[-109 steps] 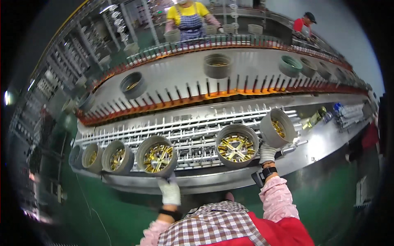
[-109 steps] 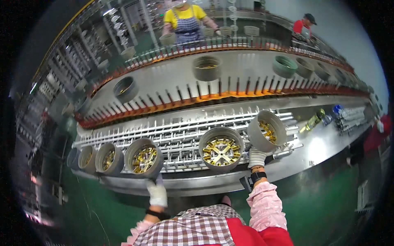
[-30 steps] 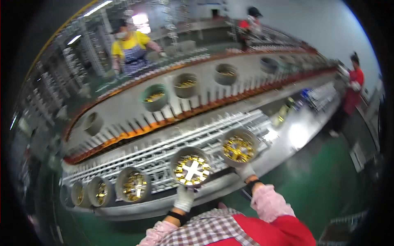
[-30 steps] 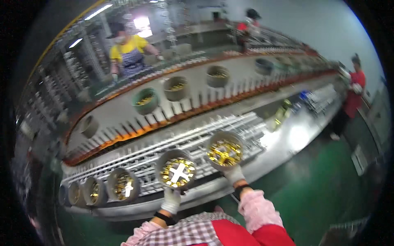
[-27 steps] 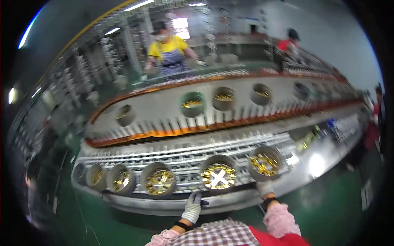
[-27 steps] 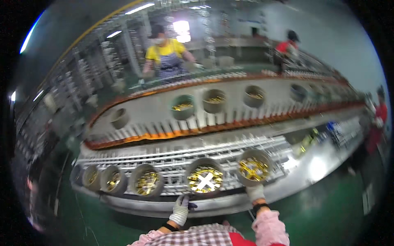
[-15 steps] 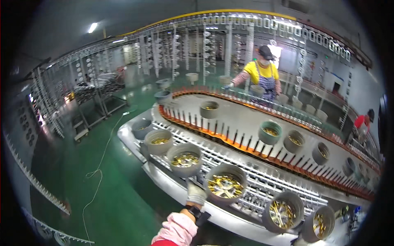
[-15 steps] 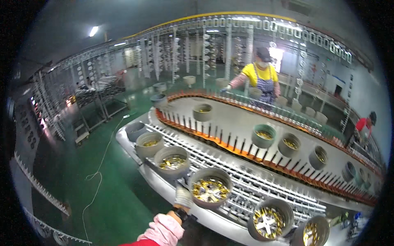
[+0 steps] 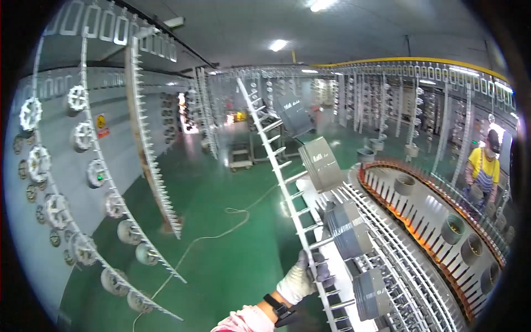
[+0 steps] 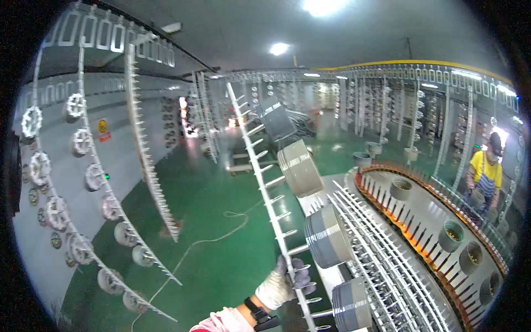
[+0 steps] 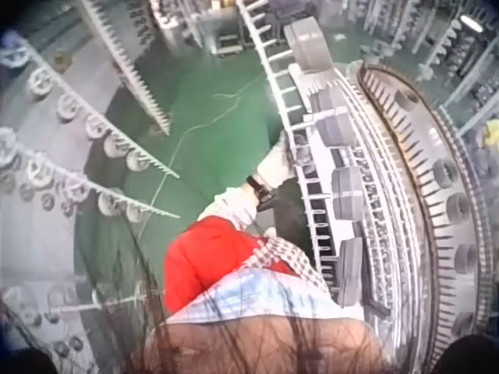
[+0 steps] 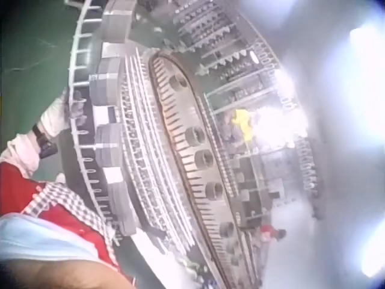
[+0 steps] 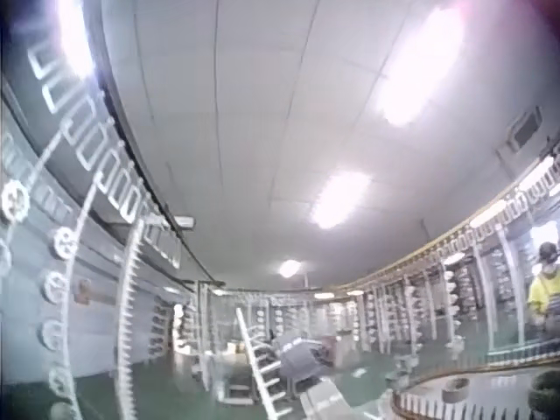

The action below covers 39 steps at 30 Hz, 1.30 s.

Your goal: The recorder is unloading finished plastic/metal parts from a conveyor system and placing them into containers, while also interacting with an overhead line.

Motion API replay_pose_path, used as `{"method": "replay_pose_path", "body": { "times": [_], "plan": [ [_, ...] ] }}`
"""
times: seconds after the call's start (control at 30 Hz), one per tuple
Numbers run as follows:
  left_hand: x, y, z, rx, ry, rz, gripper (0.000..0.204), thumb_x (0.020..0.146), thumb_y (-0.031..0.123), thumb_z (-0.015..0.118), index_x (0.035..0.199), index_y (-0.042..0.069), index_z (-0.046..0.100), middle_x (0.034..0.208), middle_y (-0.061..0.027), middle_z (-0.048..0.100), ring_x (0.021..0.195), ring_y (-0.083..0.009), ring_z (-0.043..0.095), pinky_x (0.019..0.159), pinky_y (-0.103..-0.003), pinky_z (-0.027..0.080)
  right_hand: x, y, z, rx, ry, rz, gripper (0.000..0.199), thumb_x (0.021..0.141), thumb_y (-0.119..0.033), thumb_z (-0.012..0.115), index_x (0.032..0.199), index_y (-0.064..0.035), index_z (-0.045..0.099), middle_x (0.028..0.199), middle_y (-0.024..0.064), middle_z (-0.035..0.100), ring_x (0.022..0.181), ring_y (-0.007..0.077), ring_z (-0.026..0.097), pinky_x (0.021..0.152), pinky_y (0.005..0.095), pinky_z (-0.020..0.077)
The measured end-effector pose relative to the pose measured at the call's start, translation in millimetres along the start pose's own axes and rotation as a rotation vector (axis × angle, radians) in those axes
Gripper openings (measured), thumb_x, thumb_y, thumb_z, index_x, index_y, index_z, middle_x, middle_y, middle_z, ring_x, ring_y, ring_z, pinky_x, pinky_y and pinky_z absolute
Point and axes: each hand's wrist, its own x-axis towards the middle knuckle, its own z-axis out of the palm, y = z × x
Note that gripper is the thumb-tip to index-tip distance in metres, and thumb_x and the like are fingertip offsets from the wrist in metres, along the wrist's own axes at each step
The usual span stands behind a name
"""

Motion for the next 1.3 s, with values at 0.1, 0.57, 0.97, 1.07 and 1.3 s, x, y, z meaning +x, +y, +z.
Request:
{"method": "replay_pose_path", "body": {
  "times": [0.1, 0.57, 0.97, 1.07, 1.3],
  "plan": [
    [-66, 15, 17, -0.018, 0.093, 0.049, 0.048, 0.065, 0.059, 0.066, 0.072, 0.013, 0.056, 0.06, 0.0014, 0.037, 0.054, -0.0144, 0.039, 0.061, -0.034, 0.04, -10, 15, 18, 0.116, -0.171, -0.006, 0.031, 0.089, -0.022, 0.057, 0.115, -0.0055, 0.055, 0.104, 0.0092, 0.059, 0.095, 0.0185, 0.053, 0.084, 0.0266, 0.043],
    [-170, 243, -37, 0.475, 0.943, 0.952, 0.035, 0.089, 0.048, 0.048, 0.082, 0.014, 0.05, 0.054, 0.0019, 0.037, 0.038, -0.0105, 0.033, 0.035, -0.028, 0.032, -49, 33, 57, 0.212, -0.353, 0.08, 0.031, 0.088, -0.019, 0.058, 0.117, -0.0066, 0.053, 0.109, 0.0085, 0.057, 0.099, 0.0179, 0.052, 0.085, 0.0282, 0.0425],
    [-181, 584, -58, 1.034, 1.122, 1.238, 0.038, 0.093, 0.031, 0.037, 0.123, 0.007, 0.041, 0.068, -0.0031, 0.043, 0.052, -0.0121, 0.04, 0.045, -0.028, 0.035, -19, -24, 292, 0.315, -0.371, 0.082, 0.035, 0.089, -0.019, 0.055, 0.123, -0.013, 0.048, 0.091, 0.0079, 0.06, 0.072, 0.0193, 0.057, 0.062, 0.0318, 0.0484],
    [-177, 635, -44, 1.132, 1.117, 1.318, 0.047, 0.093, 0.031, 0.037, 0.132, 0.005, 0.035, 0.111, -0.0167, 0.053, 0.092, -0.0255, 0.052, 0.08, -0.037, 0.042, -19, -49, 329, 0.371, -0.395, 0.115, 0.034, 0.089, -0.02, 0.056, 0.122, -0.013, 0.049, 0.096, 0.0069, 0.059, 0.073, 0.0194, 0.057, 0.062, 0.0319, 0.0485],
    [-180, 652, -69, 1.31, 1.154, 1.537, 0.05, 0.093, 0.023, 0.039, 0.137, 0.001, 0.029, 0.133, -0.0166, 0.041, 0.115, -0.0255, 0.043, 0.098, -0.032, 0.031, 6, -94, 377, 0.381, -0.372, 0.187, 0.034, 0.088, -0.024, 0.057, 0.119, -0.011, 0.051, 0.101, 0.006, 0.06, 0.076, 0.0187, 0.059, 0.063, 0.0306, 0.0482]
  ]
}}
